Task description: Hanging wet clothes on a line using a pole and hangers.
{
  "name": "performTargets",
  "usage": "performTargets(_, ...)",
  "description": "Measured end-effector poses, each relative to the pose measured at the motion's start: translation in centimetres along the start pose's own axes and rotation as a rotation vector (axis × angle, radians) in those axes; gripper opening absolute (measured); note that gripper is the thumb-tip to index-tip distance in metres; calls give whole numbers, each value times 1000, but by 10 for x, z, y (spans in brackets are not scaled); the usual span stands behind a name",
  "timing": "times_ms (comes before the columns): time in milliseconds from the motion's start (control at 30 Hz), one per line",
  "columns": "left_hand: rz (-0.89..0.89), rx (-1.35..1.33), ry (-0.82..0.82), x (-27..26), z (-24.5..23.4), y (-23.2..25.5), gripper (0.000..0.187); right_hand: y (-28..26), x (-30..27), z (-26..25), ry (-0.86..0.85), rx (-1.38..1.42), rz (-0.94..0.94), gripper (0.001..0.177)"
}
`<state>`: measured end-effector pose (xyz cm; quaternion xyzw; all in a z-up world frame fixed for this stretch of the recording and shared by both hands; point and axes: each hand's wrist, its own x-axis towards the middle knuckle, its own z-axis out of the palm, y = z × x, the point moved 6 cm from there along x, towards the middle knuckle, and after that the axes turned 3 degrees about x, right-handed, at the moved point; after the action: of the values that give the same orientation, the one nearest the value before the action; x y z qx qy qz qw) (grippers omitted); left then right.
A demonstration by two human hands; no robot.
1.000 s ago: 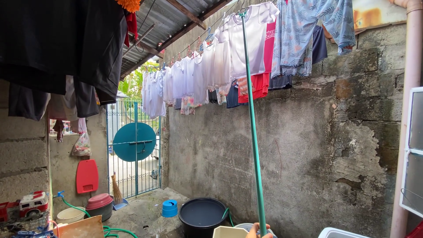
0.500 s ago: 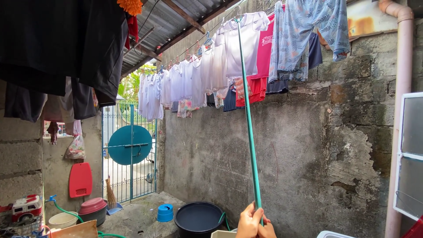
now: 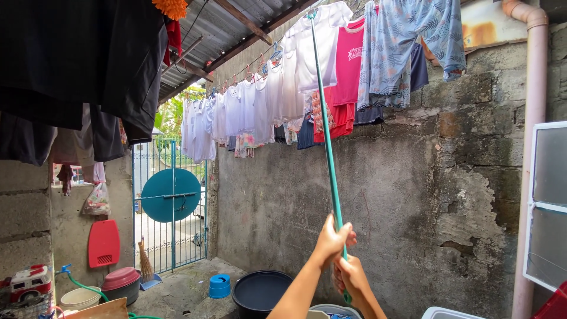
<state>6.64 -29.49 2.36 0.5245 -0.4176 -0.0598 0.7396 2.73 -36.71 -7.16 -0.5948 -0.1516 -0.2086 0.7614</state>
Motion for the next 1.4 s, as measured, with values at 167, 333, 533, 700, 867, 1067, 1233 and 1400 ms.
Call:
performTargets(167, -78, 226, 133, 28, -1, 64, 90, -48, 9, 37, 131, -54, 119, 47)
performTargets(333, -44, 277, 143, 59, 1, 72, 83, -82, 22, 49, 148, -149, 61, 42)
performTargets(533, -50, 262, 147, 77, 1, 88, 78, -105, 32, 59, 211, -228, 39, 43)
performTargets(700, -47, 230, 138, 99, -4, 81, 80, -122, 33, 71, 219, -247, 28, 45)
performTargets(867, -88, 205, 110, 107, -8, 92, 75, -138, 34, 86, 238, -291, 47, 45)
performTargets(1067, -56, 145, 96, 118, -24, 91, 26, -128, 50, 89, 257, -394, -23, 47)
performTargets(1233, -73, 157, 117, 123, -41, 92, 23, -126, 50, 107, 264, -432, -52, 41)
performTargets(1400, -148, 2, 84, 119, -55, 94, 24, -136, 40, 136, 270, -505, -74, 31)
